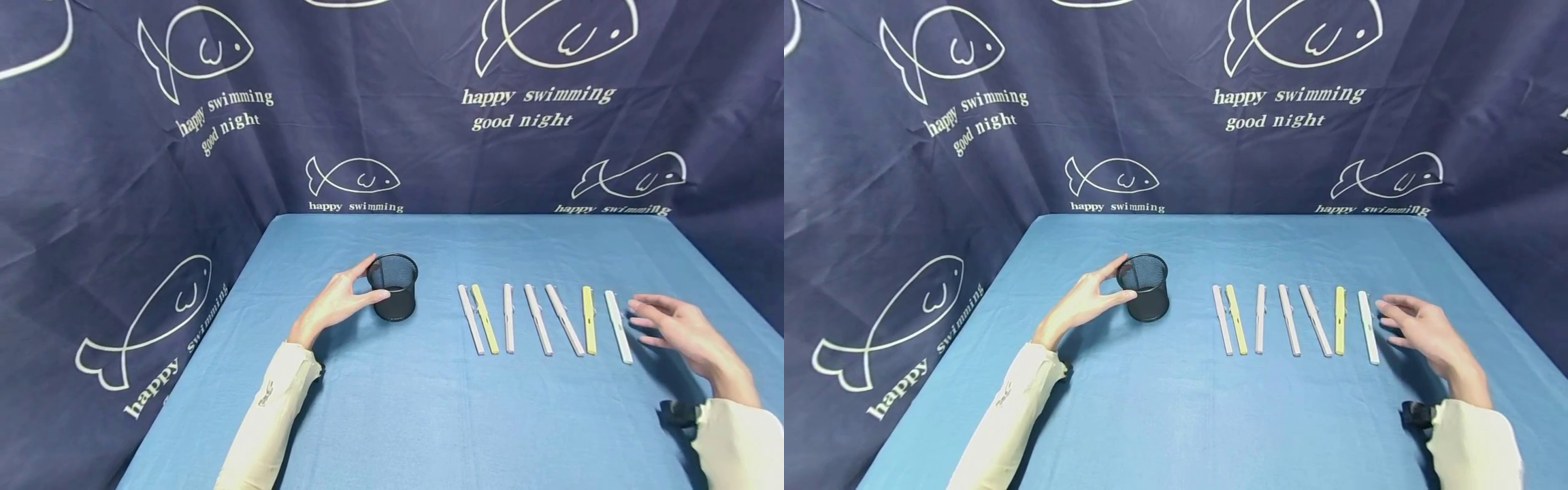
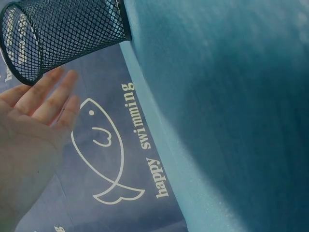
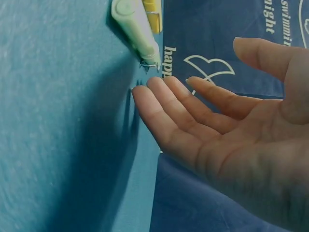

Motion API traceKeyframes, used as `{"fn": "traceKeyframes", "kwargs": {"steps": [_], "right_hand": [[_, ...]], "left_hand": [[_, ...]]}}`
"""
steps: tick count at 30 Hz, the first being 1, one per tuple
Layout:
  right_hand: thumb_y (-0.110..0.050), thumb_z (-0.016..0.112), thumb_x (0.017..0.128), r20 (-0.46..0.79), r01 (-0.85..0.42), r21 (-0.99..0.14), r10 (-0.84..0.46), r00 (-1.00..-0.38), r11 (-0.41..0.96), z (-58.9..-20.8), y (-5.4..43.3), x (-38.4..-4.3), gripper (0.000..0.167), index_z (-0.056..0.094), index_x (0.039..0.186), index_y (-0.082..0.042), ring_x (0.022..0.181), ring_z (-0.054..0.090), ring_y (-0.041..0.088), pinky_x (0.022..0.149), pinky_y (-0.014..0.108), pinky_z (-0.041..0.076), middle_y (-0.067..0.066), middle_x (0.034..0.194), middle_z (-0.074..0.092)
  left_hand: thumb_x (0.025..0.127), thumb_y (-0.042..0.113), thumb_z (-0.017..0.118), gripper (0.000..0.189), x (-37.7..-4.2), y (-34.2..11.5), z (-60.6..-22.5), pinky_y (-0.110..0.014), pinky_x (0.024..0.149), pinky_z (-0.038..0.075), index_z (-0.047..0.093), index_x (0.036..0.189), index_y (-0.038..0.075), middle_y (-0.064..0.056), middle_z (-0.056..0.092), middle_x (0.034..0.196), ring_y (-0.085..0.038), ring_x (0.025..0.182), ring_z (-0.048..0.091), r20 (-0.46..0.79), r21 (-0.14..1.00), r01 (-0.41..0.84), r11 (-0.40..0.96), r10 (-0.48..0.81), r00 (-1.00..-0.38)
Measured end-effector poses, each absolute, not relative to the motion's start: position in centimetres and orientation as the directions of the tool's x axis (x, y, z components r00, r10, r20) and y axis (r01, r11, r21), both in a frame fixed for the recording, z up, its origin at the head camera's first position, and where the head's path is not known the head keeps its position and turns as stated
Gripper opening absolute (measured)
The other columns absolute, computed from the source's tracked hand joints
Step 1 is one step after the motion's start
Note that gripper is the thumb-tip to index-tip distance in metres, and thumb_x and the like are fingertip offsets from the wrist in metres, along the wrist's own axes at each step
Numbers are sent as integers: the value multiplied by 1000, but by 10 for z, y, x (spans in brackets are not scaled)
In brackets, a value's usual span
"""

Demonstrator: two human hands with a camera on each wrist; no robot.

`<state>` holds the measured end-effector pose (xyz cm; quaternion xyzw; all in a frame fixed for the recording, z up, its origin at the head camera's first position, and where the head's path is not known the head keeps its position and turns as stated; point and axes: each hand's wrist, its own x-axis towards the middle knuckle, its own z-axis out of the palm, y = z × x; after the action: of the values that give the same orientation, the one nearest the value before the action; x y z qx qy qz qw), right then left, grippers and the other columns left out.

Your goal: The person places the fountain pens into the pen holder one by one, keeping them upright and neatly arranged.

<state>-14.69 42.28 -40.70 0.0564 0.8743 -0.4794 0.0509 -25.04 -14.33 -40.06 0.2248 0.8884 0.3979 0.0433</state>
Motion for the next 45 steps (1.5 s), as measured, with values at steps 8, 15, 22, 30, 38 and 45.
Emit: {"fn": "traceKeyframes", "kwargs": {"steps": [8, 15, 22, 30, 38, 45], "right_hand": [[-31, 44, 113, -185, 181, -836, 45, -982, 518, -407, 426, -151, 70, 23, 148, 26, 88, 57, -14, 76, 29, 60, 23, 127, 57], [-36, 38, 113, -242, 226, -832, 34, -970, 507, -407, 426, -158, 75, 18, 150, 26, 87, 54, -17, 79, 31, 60, 47, 152, 21], [-34, 34, 114, -262, 231, -843, 5, -965, 486, -406, 427, -161, 73, 13, 150, 27, 88, 53, -17, 82, 34, 60, 48, 152, 17], [-34, 33, 114, -287, 251, -832, 4, -958, 494, -405, 425, -165, 73, 13, 151, 26, 87, 49, -18, 83, 36, 60, 48, 153, 16], [-27, 40, 113, -279, 255, -834, 24, -960, 489, -411, 426, -167, 68, 19, 148, 27, 85, 50, -16, 82, 40, 60, 47, 146, 27], [-20, 47, 111, -238, 225, -858, 31, -971, 462, -416, 428, -168, 63, 24, 144, 29, 86, 58, -8, 80, 41, 61, 9, 116, 58]], "left_hand": [[90, 60, 73, 91, -251, -144, -401, -50, 113, 38, 34, 164, 23, -12, 53, 152, -24, 143, 44, 103, 725, 367, 582, 435, -894], [92, 57, 74, 90, -250, -144, -400, -50, 113, 39, 34, 164, 22, -13, 54, 150, -25, 142, 46, 112, 721, 377, 581, 439, -891], [91, 58, 74, 91, -251, -144, -400, -51, 113, 38, 33, 164, 21, -13, 56, 148, -25, 142, 46, 117, 725, 380, 575, 441, -890], [90, 60, 73, 92, -250, -144, -400, -52, 112, 38, 32, 164, 23, -14, 55, 149, -26, 142, 46, 105, 725, 367, 582, 434, -895], [90, 61, 73, 93, -249, -143, -401, -51, 113, 37, 31, 165, 23, -12, 54, 150, -24, 143, 45, 103, 728, 364, 581, 432, -896], [91, 59, 74, 92, -248, -142, -401, -50, 114, 36, 32, 165, 23, -11, 54, 150, -23, 144, 43, 95, 727, 358, 586, 430, -898]]}}
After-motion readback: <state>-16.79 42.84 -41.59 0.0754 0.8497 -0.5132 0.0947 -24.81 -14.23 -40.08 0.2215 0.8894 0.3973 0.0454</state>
